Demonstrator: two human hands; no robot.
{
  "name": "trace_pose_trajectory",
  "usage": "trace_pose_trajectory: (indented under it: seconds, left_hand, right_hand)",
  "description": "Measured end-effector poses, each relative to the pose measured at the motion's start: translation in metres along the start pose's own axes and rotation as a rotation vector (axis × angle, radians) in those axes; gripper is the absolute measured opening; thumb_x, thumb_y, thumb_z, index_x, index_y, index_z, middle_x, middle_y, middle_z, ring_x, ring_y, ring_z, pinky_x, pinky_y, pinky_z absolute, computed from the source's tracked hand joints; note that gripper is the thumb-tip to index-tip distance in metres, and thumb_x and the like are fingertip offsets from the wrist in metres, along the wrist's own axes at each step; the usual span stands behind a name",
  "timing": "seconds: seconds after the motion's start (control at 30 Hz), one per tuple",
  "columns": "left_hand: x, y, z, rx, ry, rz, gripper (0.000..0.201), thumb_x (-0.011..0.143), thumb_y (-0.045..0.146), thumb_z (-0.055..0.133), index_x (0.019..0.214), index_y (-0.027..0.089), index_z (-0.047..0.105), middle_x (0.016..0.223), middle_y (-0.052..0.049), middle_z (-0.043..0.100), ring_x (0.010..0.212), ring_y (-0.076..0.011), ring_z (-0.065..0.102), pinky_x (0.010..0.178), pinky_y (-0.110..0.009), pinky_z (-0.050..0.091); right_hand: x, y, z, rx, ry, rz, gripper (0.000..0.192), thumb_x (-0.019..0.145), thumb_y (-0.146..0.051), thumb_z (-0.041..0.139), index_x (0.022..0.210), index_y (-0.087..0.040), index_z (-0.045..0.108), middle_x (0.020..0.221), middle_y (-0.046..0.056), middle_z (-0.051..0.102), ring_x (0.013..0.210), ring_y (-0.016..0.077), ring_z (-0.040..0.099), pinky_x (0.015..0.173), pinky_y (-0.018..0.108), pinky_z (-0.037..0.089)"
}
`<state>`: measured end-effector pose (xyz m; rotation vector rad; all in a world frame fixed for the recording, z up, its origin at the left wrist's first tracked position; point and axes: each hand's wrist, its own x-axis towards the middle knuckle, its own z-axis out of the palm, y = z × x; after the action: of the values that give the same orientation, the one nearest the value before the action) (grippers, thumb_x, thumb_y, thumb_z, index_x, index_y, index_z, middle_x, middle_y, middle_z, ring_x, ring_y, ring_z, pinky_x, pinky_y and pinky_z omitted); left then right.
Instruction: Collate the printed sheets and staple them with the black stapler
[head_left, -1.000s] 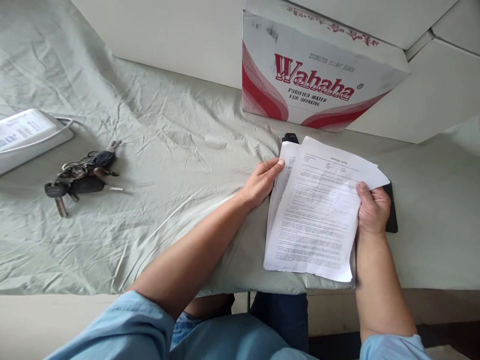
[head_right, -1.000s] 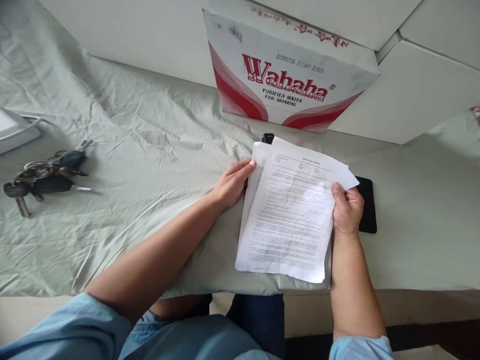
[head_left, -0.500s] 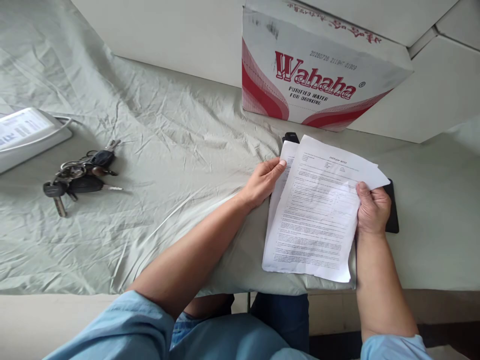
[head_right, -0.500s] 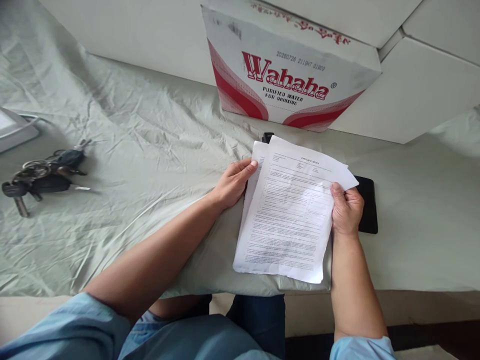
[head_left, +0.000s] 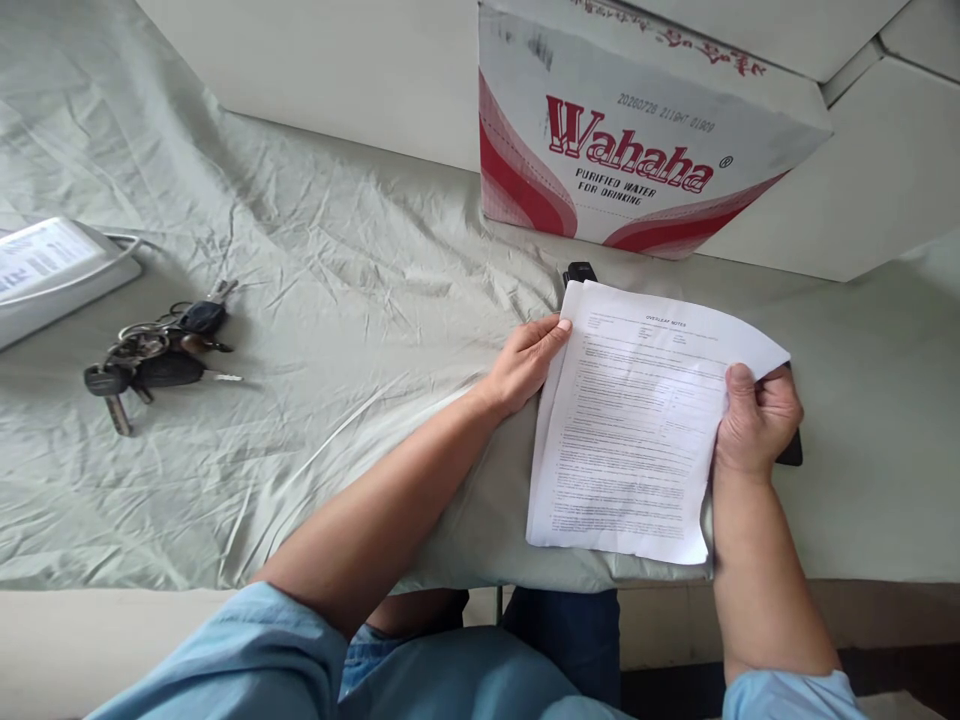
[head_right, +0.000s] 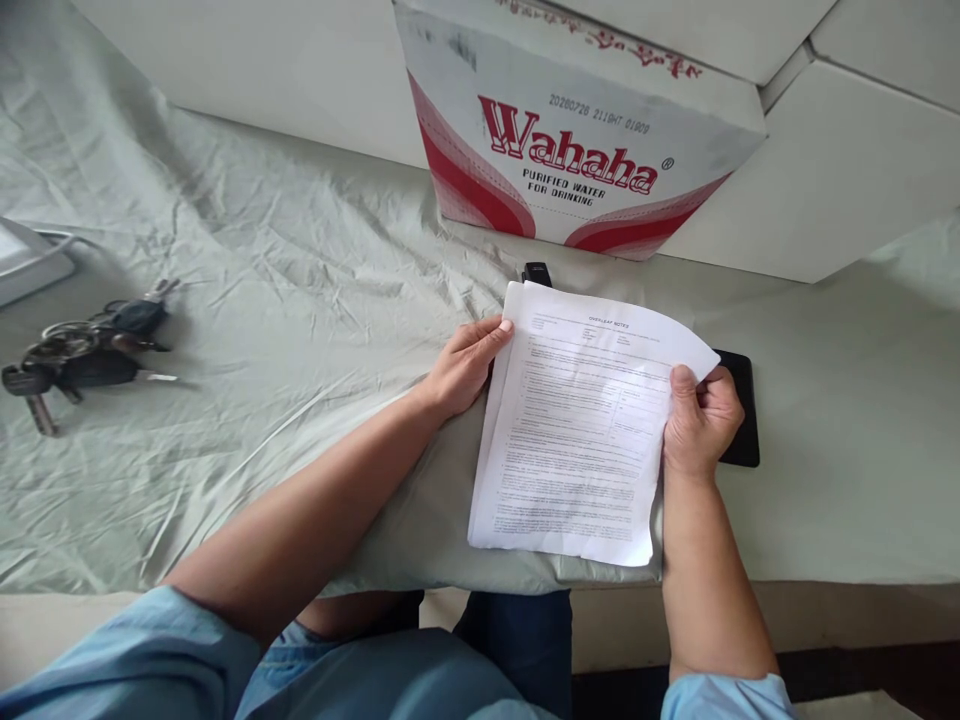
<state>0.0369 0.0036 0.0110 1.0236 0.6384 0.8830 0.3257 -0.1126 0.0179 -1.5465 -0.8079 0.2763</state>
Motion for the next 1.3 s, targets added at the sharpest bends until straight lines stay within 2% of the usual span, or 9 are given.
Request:
trace_pose_trajectory:
  seconds: [0.1,0.3,0.53,0.67,0.83,1.0,1.3]
  left_hand:
    - [-0.001,0.003,0.001,0.011,-0.023,0.007,0.072,0.093,0.089,0.082,0.1,0.017,0.084,0.086,-0.006,0.082,0.085,-0.0238,0.076,0.08,-0.036,0.057]
    - [-0.002,0.004,0.001,0.041,-0.041,0.019,0.073,0.095,0.091,0.079,0.098,0.018,0.083,0.09,-0.006,0.081,0.087,-0.0231,0.073,0.08,-0.036,0.056]
    - [-0.001,0.003,0.003,0.046,-0.059,0.036,0.075,0.095,0.092,0.078,0.097,0.018,0.081,0.091,-0.006,0.08,0.086,-0.0212,0.069,0.08,-0.035,0.053]
    - [-0.002,0.006,0.004,0.042,-0.059,0.03,0.075,0.095,0.093,0.077,0.1,0.018,0.083,0.092,-0.007,0.081,0.088,-0.0235,0.071,0.082,-0.036,0.054]
    - [-0.003,0.005,0.003,0.067,-0.055,0.037,0.074,0.097,0.092,0.075,0.102,0.018,0.084,0.095,-0.008,0.083,0.091,-0.0251,0.075,0.083,-0.037,0.056]
    - [-0.002,0.004,0.003,0.058,-0.076,0.039,0.076,0.098,0.093,0.074,0.104,0.018,0.084,0.1,-0.01,0.085,0.097,-0.0276,0.078,0.086,-0.038,0.058]
    - [-0.001,0.005,0.005,0.065,-0.075,0.029,0.077,0.096,0.095,0.073,0.098,0.018,0.081,0.093,-0.008,0.082,0.088,-0.0243,0.074,0.081,-0.037,0.054]
  right_hand:
    - [-0.003,-0.002,0.003,-0.04,0.045,-0.101,0.044,0.084,-0.07,0.098,0.091,-0.031,0.081,0.087,0.003,0.079,0.108,0.0332,0.082,0.107,0.051,0.07]
    - [-0.005,-0.002,0.006,-0.025,0.017,-0.094,0.044,0.085,-0.069,0.098,0.096,-0.028,0.083,0.086,0.001,0.078,0.1,0.0277,0.081,0.107,0.047,0.068]
    - [-0.008,-0.001,0.009,-0.015,-0.028,-0.056,0.048,0.087,-0.067,0.097,0.106,-0.023,0.087,0.097,0.003,0.084,0.103,0.0264,0.082,0.113,0.047,0.066]
    - [-0.009,-0.001,0.011,-0.02,-0.053,-0.025,0.048,0.088,-0.067,0.095,0.107,-0.023,0.089,0.107,0.005,0.088,0.108,0.0274,0.082,0.114,0.049,0.066]
    - [-0.009,0.002,0.011,0.038,-0.052,0.045,0.045,0.084,-0.06,0.098,0.108,-0.023,0.088,0.105,0.004,0.086,0.099,0.0255,0.081,0.106,0.046,0.068]
    - [-0.008,0.002,0.011,0.058,-0.107,0.1,0.039,0.083,-0.056,0.097,0.101,-0.022,0.089,0.102,0.004,0.084,0.097,0.024,0.078,0.1,0.042,0.067]
    - [-0.003,0.001,0.009,0.07,-0.143,0.172,0.041,0.078,-0.059,0.1,0.099,-0.025,0.09,0.1,0.002,0.085,0.092,0.0228,0.079,0.094,0.039,0.069]
